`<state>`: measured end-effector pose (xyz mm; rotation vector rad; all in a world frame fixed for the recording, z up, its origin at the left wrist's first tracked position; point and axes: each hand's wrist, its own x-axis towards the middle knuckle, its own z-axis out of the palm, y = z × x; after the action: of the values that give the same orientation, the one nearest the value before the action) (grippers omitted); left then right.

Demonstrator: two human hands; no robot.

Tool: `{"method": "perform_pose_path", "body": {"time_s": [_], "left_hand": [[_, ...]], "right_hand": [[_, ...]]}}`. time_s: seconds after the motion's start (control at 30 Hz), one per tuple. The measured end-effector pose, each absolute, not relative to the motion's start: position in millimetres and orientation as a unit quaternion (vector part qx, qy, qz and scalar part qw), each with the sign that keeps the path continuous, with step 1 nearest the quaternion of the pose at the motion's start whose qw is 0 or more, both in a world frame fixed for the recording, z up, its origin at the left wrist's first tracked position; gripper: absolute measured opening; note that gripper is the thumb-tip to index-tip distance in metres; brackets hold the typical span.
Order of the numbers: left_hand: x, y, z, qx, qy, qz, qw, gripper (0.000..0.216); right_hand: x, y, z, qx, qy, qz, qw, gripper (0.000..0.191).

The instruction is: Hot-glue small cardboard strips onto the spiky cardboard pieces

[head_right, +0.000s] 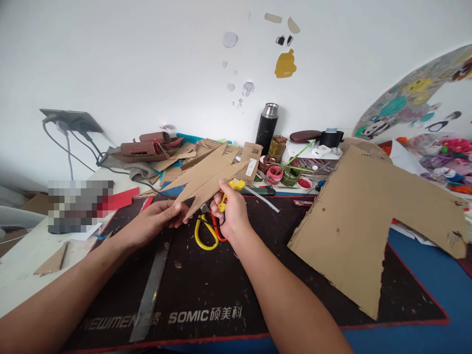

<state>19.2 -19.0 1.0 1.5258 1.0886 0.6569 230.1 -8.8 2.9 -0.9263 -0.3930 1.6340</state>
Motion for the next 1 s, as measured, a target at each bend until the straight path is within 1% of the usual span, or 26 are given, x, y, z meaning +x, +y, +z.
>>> {"method": "perform_pose_path", "body": {"time_s": [0.07, 0.1, 0.17, 0.23, 0.27, 0.3, 0.33, 0.4, 0.47, 0.57, 0.67, 0.8, 1.0], "left_hand": [[13, -19, 1, 0.685, 0.461, 0.288, 0.485, 0.076], [10, -19, 2, 0.708, 0.468, 0.309, 0.429, 0.075], [4, -21, 2, 0.744, 0.468, 0.401, 0.258, 0.063], [-1, -24, 3, 0.764, 0.415, 0.488, 0.076, 0.045], [-2, -25, 3, 0.774, 0.378, 0.509, -0.002, 0.038], [-2, -26, 4, 0.786, 0.339, 0.513, -0.064, 0.037], [-1, -27, 5, 0.801, 0.305, 0.503, -0.114, 0.042], [2, -28, 5, 0.829, 0.265, 0.459, -0.177, 0.055], [6, -28, 5, 0.849, 0.251, 0.417, -0.208, 0.057], [11, -27, 3, 0.861, 0.25, 0.384, -0.222, 0.047], [14, -26, 0, 0.864, 0.246, 0.379, -0.222, 0.038], [14, -25, 0, 0.865, 0.238, 0.381, -0.222, 0.033], [12, -26, 2, 0.869, 0.237, 0.378, -0.215, 0.028]], "right_hand": [[232, -7, 3, -0.391, -0.148, 0.708, 0.57, 0.052], [233, -6, 3, -0.384, -0.138, 0.712, 0.571, 0.051], [234, -4, 4, -0.367, -0.122, 0.719, 0.577, 0.048], [236, -3, 3, -0.357, -0.109, 0.728, 0.575, 0.046], [236, -3, 2, -0.356, -0.106, 0.733, 0.57, 0.045], [237, -3, 1, -0.356, -0.105, 0.739, 0.562, 0.046], [238, -3, 0, -0.357, -0.106, 0.746, 0.552, 0.046], [239, -2, -2, -0.355, -0.11, 0.758, 0.535, 0.047], [240, -2, -4, -0.344, -0.112, 0.765, 0.533, 0.047], [240, -1, -6, -0.321, -0.115, 0.766, 0.546, 0.048], [239, 0, -9, -0.32, -0.124, 0.768, 0.541, 0.05], [239, -1, -11, -0.336, -0.129, 0.769, 0.529, 0.049], [238, -2, -8, -0.336, -0.102, 0.775, 0.525, 0.041]]}}
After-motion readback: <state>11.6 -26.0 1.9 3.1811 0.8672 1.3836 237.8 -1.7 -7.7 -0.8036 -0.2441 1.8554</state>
